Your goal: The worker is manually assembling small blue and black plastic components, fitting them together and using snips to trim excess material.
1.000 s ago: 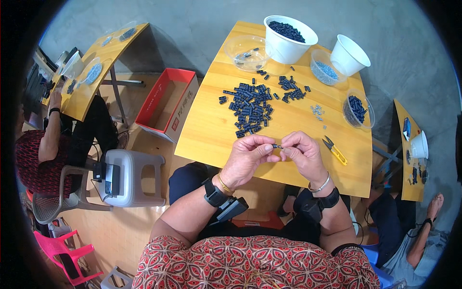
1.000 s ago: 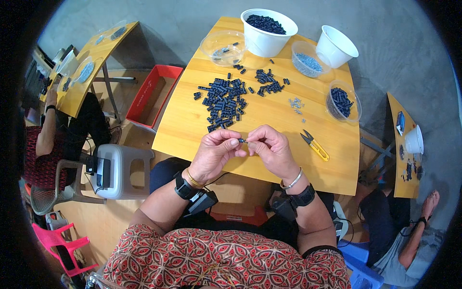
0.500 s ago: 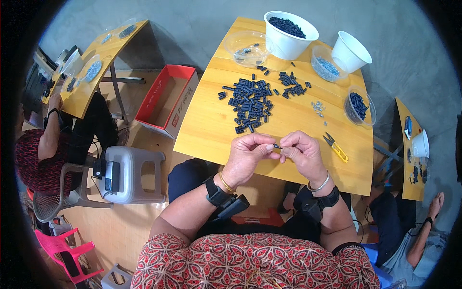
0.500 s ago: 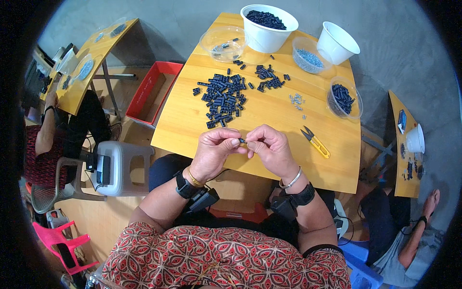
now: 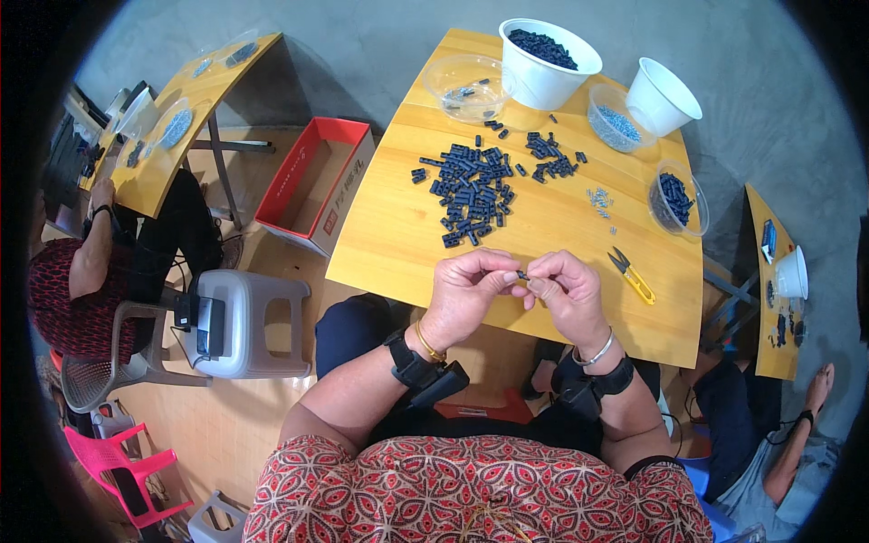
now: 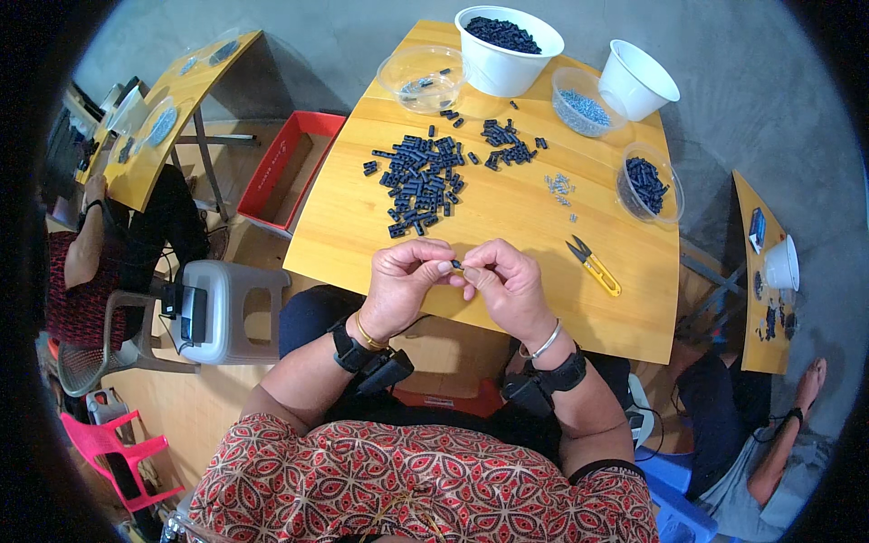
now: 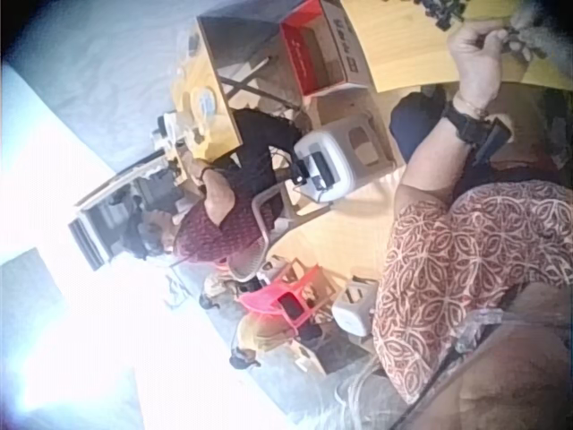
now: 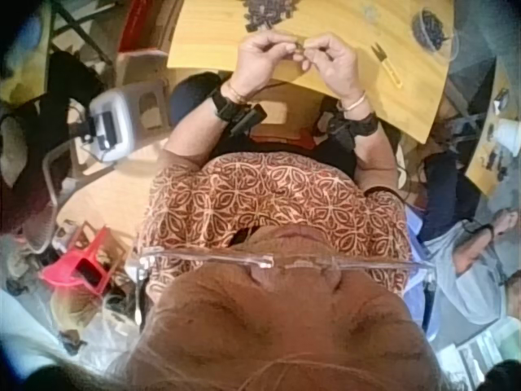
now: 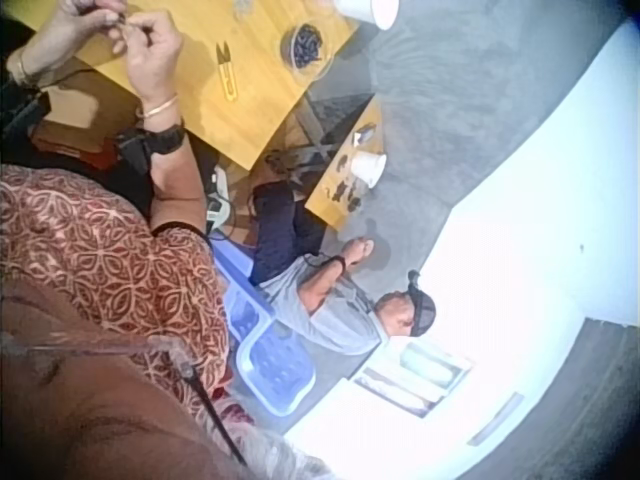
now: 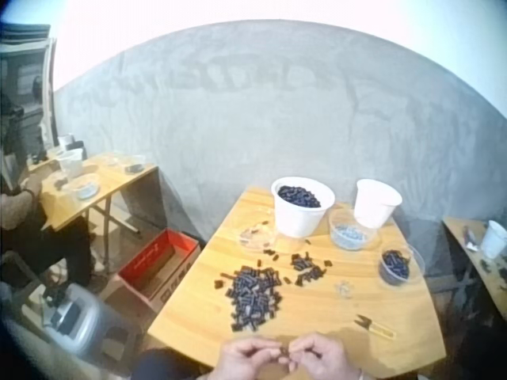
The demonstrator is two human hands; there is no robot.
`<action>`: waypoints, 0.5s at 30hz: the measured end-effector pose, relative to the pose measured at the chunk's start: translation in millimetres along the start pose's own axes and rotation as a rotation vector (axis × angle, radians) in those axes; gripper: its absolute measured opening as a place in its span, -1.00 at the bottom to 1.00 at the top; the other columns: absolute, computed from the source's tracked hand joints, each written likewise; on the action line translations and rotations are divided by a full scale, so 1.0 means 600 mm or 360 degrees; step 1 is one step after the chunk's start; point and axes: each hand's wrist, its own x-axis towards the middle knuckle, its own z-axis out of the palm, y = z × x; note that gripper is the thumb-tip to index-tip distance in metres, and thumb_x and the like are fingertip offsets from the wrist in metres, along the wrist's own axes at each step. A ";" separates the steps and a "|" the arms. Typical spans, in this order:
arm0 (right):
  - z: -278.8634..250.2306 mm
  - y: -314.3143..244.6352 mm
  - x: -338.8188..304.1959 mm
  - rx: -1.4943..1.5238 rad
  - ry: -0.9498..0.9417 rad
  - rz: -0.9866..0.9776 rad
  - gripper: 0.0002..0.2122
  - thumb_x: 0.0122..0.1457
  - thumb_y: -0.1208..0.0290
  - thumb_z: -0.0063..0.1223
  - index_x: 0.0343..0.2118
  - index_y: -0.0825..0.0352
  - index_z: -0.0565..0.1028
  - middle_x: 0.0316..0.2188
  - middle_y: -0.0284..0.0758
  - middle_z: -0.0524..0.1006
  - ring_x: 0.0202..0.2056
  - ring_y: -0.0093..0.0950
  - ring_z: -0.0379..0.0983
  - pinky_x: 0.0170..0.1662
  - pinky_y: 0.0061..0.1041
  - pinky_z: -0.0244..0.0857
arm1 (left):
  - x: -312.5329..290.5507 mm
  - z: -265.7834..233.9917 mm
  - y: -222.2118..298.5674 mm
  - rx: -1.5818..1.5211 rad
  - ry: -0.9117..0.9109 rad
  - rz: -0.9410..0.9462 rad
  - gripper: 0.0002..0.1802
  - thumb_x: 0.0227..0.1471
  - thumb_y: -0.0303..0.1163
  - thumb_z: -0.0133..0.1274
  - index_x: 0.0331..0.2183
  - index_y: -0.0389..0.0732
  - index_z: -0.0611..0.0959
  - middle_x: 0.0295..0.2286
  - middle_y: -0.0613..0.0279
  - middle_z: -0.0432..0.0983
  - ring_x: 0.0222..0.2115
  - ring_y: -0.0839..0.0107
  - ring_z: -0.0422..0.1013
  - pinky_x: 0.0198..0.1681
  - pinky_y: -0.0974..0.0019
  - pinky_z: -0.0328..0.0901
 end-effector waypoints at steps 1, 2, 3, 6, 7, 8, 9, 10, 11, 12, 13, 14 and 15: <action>0.001 0.000 -0.001 -0.0001 0.0020 0.0001 -0.96 0.07 0.68 -0.08 -0.45 0.40 0.37 -0.51 -0.37 0.42 -0.56 -0.64 0.38 -0.48 -0.68 0.29 | 0.000 0.001 0.000 0.0055 0.0001 0.0017 -0.86 -0.06 -0.70 -0.02 -0.38 -0.36 0.57 -0.38 0.14 0.45 -0.42 0.41 0.45 -0.32 0.39 0.42; 0.002 0.001 -0.002 -0.0001 0.0040 0.0003 -0.96 0.07 0.67 -0.08 -0.44 0.40 0.37 -0.51 -0.37 0.42 -0.56 -0.65 0.37 -0.48 -0.69 0.29 | 0.001 0.001 0.001 0.0054 -0.0001 0.0019 -0.86 -0.06 -0.70 -0.02 -0.38 -0.36 0.57 -0.38 0.14 0.45 -0.42 0.41 0.45 -0.32 0.39 0.42; 0.002 0.002 -0.002 -0.0002 0.0041 0.0002 -0.96 0.07 0.67 -0.08 -0.44 0.40 0.37 -0.51 -0.37 0.42 -0.56 -0.65 0.37 -0.48 -0.69 0.29 | 0.001 0.001 0.002 0.0032 0.0013 -0.0011 -0.87 -0.06 -0.70 -0.02 -0.38 -0.36 0.57 -0.38 0.14 0.46 -0.42 0.41 0.45 -0.32 0.39 0.42; 0.003 0.008 -0.001 0.0044 0.0050 0.0026 -0.96 0.08 0.67 -0.08 -0.45 0.40 0.38 -0.51 -0.37 0.43 -0.55 -0.66 0.37 -0.48 -0.70 0.29 | 0.001 0.000 0.002 -0.0023 -0.0013 -0.0052 -0.87 -0.06 -0.69 -0.03 -0.39 -0.37 0.57 -0.38 0.14 0.46 -0.42 0.40 0.46 -0.33 0.39 0.42; 0.004 0.011 -0.001 0.0018 0.0040 -0.0034 -0.96 0.08 0.66 -0.08 -0.45 0.40 0.38 -0.51 -0.37 0.44 -0.55 -0.66 0.37 -0.49 -0.70 0.29 | 0.002 0.000 0.003 -0.0057 -0.0053 -0.0062 -0.88 -0.05 -0.69 -0.03 -0.39 -0.37 0.56 -0.39 0.14 0.47 -0.43 0.39 0.46 -0.33 0.39 0.42; 0.006 0.012 -0.001 -0.0007 0.0031 -0.0093 -0.96 0.08 0.66 -0.08 -0.46 0.40 0.39 -0.51 -0.36 0.44 -0.55 -0.66 0.38 -0.49 -0.70 0.29 | 0.003 -0.001 0.003 -0.0057 -0.0052 -0.0061 -0.88 -0.05 -0.69 -0.03 -0.39 -0.37 0.56 -0.39 0.14 0.47 -0.43 0.39 0.46 -0.33 0.39 0.42; 0.008 0.012 -0.001 -0.0007 0.0028 -0.0092 -0.96 0.08 0.66 -0.08 -0.46 0.40 0.39 -0.51 -0.36 0.44 -0.55 -0.66 0.38 -0.49 -0.70 0.29 | 0.004 -0.002 0.004 -0.0057 -0.0060 -0.0112 -0.88 -0.05 -0.68 -0.03 -0.39 -0.36 0.56 -0.40 0.14 0.47 -0.43 0.39 0.46 -0.34 0.39 0.42; 0.009 0.012 0.000 -0.0109 0.0036 -0.0201 -0.97 0.08 0.65 -0.07 -0.45 0.40 0.39 -0.52 -0.37 0.44 -0.55 -0.67 0.38 -0.49 -0.70 0.29 | 0.004 -0.002 0.005 -0.0056 -0.0067 -0.0164 -0.89 -0.04 -0.67 -0.03 -0.38 -0.36 0.56 -0.40 0.14 0.47 -0.44 0.39 0.46 -0.34 0.39 0.42; 0.010 0.011 0.000 -0.0211 0.0045 -0.0311 -0.98 0.08 0.64 -0.06 -0.45 0.40 0.40 -0.52 -0.37 0.45 -0.54 -0.67 0.38 -0.50 -0.71 0.29 | 0.004 -0.002 0.005 -0.0057 -0.0064 -0.0162 -0.89 -0.04 -0.67 -0.03 -0.38 -0.36 0.56 -0.40 0.14 0.47 -0.44 0.39 0.46 -0.34 0.39 0.42; 0.009 0.013 0.002 -0.0211 0.0042 -0.0313 -0.98 0.08 0.64 -0.06 -0.45 0.40 0.40 -0.52 -0.37 0.45 -0.54 -0.67 0.38 -0.50 -0.71 0.29 | 0.005 -0.001 0.005 -0.0059 -0.0068 -0.0138 -0.88 -0.04 -0.66 -0.03 -0.38 -0.36 0.55 -0.41 0.14 0.48 -0.44 0.40 0.46 -0.34 0.39 0.42; 0.006 0.015 0.003 -0.0166 0.0024 -0.0257 -0.99 0.09 0.62 -0.05 -0.43 0.40 0.41 -0.51 -0.37 0.45 -0.55 -0.67 0.38 -0.50 -0.71 0.28 | 0.006 -0.001 0.005 -0.0061 -0.0072 -0.0113 -0.88 -0.03 -0.66 -0.03 -0.37 -0.35 0.55 -0.42 0.15 0.48 -0.45 0.40 0.46 -0.35 0.39 0.42; 0.003 0.015 0.004 -0.0121 0.0005 -0.0202 -0.98 0.09 0.60 -0.04 -0.40 0.40 0.42 -0.51 -0.37 0.46 -0.55 -0.67 0.37 -0.50 -0.72 0.28 | 0.005 0.001 0.004 -0.0060 -0.0072 -0.0109 -0.88 -0.03 -0.66 -0.03 -0.37 -0.35 0.55 -0.42 0.15 0.48 -0.45 0.40 0.46 -0.35 0.39 0.42; 0.001 0.013 0.006 -0.0120 0.0003 -0.0206 -0.98 0.09 0.60 -0.04 -0.40 0.40 0.42 -0.51 -0.37 0.46 -0.55 -0.67 0.37 -0.50 -0.72 0.28 | 0.005 0.001 0.001 -0.0089 -0.0021 -0.0138 -0.88 -0.04 -0.66 -0.03 -0.36 -0.35 0.55 -0.43 0.15 0.48 -0.45 0.41 0.46 -0.35 0.39 0.42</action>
